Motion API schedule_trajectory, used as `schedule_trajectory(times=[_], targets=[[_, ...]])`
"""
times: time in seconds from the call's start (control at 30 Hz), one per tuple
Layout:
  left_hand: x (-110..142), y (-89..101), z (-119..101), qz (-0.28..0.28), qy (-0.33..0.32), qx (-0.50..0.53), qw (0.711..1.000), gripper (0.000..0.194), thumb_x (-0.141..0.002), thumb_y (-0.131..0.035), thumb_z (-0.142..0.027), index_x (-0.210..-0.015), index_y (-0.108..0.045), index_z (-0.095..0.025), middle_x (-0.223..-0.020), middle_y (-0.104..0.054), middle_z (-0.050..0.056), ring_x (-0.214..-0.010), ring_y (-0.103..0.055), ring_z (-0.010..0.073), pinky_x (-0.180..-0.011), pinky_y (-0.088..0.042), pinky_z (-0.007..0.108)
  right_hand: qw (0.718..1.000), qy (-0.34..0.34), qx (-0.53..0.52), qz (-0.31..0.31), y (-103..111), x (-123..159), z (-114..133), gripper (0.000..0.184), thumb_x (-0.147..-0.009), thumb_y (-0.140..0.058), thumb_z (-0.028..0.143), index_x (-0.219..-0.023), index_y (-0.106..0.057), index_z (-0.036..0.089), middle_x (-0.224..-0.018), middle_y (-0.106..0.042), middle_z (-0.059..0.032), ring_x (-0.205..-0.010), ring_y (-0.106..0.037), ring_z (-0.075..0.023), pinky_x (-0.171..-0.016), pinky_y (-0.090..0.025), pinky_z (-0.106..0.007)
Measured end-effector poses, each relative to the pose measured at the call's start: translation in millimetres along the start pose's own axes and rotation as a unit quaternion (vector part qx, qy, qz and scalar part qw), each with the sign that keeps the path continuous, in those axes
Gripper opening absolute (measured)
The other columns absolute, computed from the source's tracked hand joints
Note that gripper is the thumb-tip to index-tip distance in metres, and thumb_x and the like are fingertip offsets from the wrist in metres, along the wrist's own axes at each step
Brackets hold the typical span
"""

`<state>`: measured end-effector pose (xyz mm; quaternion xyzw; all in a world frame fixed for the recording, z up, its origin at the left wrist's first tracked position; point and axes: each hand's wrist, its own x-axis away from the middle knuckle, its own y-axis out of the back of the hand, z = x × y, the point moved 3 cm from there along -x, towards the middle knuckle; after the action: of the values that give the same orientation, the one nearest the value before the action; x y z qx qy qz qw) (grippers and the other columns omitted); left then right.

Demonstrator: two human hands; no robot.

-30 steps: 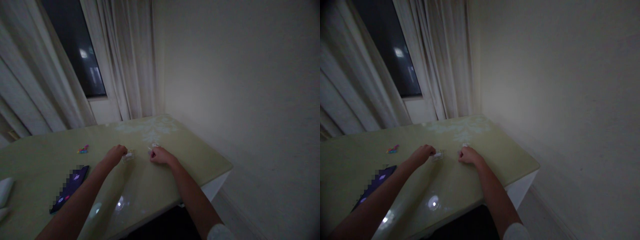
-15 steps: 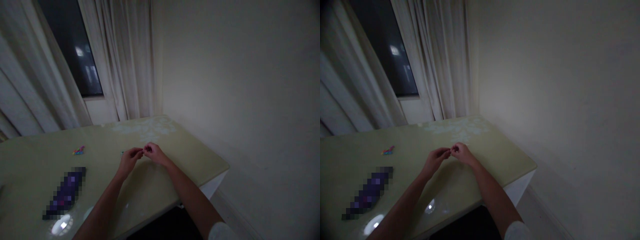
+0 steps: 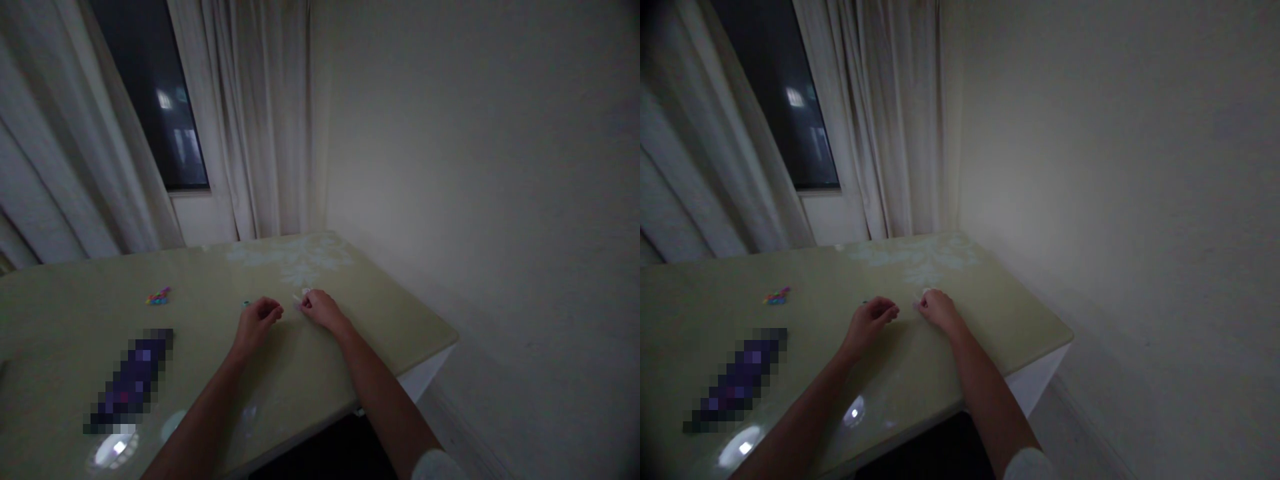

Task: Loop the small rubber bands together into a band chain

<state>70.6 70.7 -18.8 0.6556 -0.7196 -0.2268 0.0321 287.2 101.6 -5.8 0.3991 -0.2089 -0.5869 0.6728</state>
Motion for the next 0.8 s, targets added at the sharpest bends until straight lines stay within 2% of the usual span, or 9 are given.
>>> schedule_trajectory(times=[0.13, 0.23, 0.3, 0.4, 0.5, 0.63, 0.8], targets=[[1.8, -2.0, 1.2, 0.008, -0.004, -0.002, 1.000, 0.021, -0.100, -0.071, -0.036, -0.104, -0.071, -0.015, -0.099, -0.074, 0.003, -0.086, -0.073, 0.0175, -0.080, -0.063, 0.037, 0.999, 0.003, -0.023, -0.022, 0.7, -0.5, 3.2, 0.021, -0.082, -0.079, 0.017, -0.068, -0.063, 0.019, -0.077, -0.064, -0.0039, -0.076, -0.057, -0.0181, -0.070, -0.041, -0.028], [1.7, -3.6, 3.0, 0.011, -0.008, 0.003, 1.000, 0.022, -0.100, -0.071, -0.036, -0.106, -0.071, -0.015, -0.102, -0.075, 0.004, -0.089, -0.073, 0.0185, -0.082, -0.063, 0.039, 0.996, 0.016, -0.079, -0.030, 1.8, -3.4, 9.1, 0.010, -0.086, -0.075, 0.018, -0.079, -0.067, 0.018, -0.083, -0.066, -0.0038, -0.078, -0.057, -0.0164, -0.072, -0.043, -0.027], [1.0, -5.2, 3.8, 0.013, -0.010, 0.010, 1.000, 0.024, -0.101, -0.070, -0.036, -0.113, -0.070, -0.015, -0.104, -0.074, 0.004, -0.089, -0.073, 0.0187, -0.082, -0.063, 0.039, 0.991, 0.035, -0.129, -0.014, -0.2, -4.9, 16.2, 0.008, -0.091, -0.072, 0.023, -0.087, -0.070, 0.016, -0.082, -0.067, -0.0027, -0.076, -0.058, -0.0149, -0.070, -0.045, -0.025], [0.2, -7.3, 3.7, 0.019, -0.017, 0.023, 0.999, 0.029, -0.101, -0.069, -0.037, -0.121, -0.068, -0.016, -0.108, -0.074, 0.005, -0.090, -0.073, 0.0193, -0.083, -0.063, 0.041, 0.978, 0.069, -0.197, 0.028, -5.6, -3.9, 28.0, 0.018, -0.094, -0.069, 0.033, -0.091, -0.071, 0.015, -0.080, -0.067, -0.0013, -0.074, -0.060, -0.0142, -0.068, -0.047, -0.024], [0.5, -8.1, 2.6, 0.025, -0.026, 0.032, 0.999, 0.026, -0.100, -0.070, -0.036, -0.116, -0.070, -0.015, -0.108, -0.074, 0.005, -0.092, -0.073, 0.0198, -0.085, -0.063, 0.041, 0.966, 0.088, -0.237, 0.050, -9.5, -0.9, 35.0, 0.019, -0.094, -0.069, 0.034, -0.091, -0.071, 0.015, -0.080, -0.069, -0.0013, -0.073, -0.061, -0.0138, -0.069, -0.048, -0.024], [1.2, -7.2, 2.4, 0.018, -0.033, 0.034, 0.999, 0.025, -0.101, -0.070, -0.037, -0.113, -0.070, -0.015, -0.104, -0.074, 0.004, -0.088, -0.073, 0.0186, -0.082, -0.062, 0.039, 0.964, 0.090, -0.246, 0.046, -11.3, -0.7, 34.9, 0.020, -0.093, -0.070, 0.035, -0.091, -0.071, 0.015, -0.077, -0.067, -0.0007, -0.069, -0.058, -0.0130, -0.065, -0.046, -0.024], [0.8, -5.2, 4.4, 0.000, -0.031, 0.031, 0.999, 0.024, -0.101, -0.069, -0.038, -0.110, -0.070, -0.015, -0.103, -0.074, 0.004, -0.088, -0.072, 0.0184, -0.081, -0.062, 0.038, 0.977, 0.077, -0.198, 0.018, -7.0, -7.5, 23.0, 0.020, -0.097, -0.068, 0.033, -0.095, -0.074, 0.014, -0.079, -0.066, -0.0006, -0.071, -0.056, -0.0138, -0.068, -0.045, -0.024]])
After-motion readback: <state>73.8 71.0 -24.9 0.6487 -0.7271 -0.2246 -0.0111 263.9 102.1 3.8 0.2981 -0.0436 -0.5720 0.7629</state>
